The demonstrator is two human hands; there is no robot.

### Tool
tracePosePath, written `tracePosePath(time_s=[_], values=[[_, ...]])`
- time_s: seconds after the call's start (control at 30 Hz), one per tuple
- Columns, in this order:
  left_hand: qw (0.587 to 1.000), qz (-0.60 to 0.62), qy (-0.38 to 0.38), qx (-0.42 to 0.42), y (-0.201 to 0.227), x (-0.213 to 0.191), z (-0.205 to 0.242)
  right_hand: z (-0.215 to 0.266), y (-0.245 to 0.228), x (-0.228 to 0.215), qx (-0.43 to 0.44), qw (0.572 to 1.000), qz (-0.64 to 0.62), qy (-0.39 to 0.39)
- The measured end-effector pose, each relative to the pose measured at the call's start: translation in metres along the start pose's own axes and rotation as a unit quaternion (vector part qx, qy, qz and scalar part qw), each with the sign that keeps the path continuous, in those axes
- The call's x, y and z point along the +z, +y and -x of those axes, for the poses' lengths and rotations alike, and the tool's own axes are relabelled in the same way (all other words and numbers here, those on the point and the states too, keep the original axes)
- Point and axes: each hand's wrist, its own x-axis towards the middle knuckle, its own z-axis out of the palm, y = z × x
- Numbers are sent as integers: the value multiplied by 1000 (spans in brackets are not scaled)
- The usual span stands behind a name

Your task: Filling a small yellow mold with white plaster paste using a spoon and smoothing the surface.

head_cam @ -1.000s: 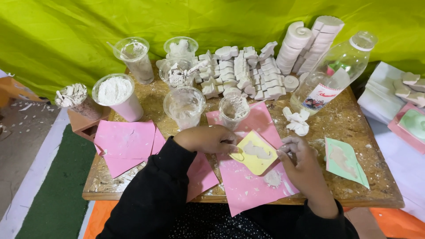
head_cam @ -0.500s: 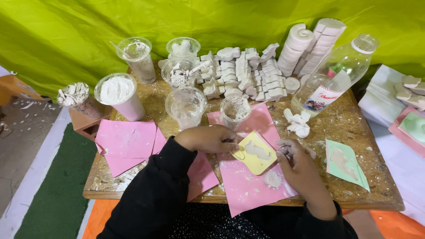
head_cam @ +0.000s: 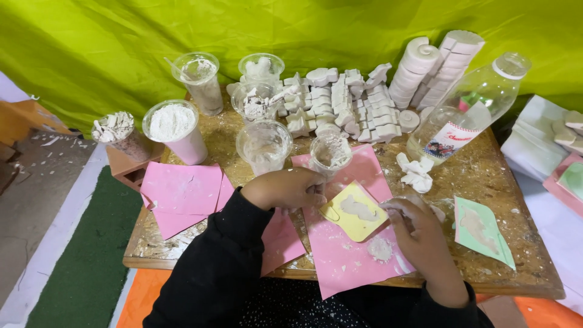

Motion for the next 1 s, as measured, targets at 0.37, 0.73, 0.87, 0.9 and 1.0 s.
tracePosePath(time_s=[0.37, 0.73, 0.87, 0.9, 1.0], values=[[957, 13, 157, 245, 0, 16, 51, 1, -3, -1, -15, 997, 9, 82], [891, -193, 407, 53, -90, 109, 131, 1, 6, -1, -102, 985, -20, 137], [881, -236, 408, 39, -99, 113, 135, 9, 6, 2, -55, 989, -6, 137], [868, -206, 447, 62, -92, 110, 138, 11, 3, 2, -59, 990, -12, 128], [854, -105, 500, 100, -84, 110, 143, 17, 0, 4, -91, 988, -16, 121]])
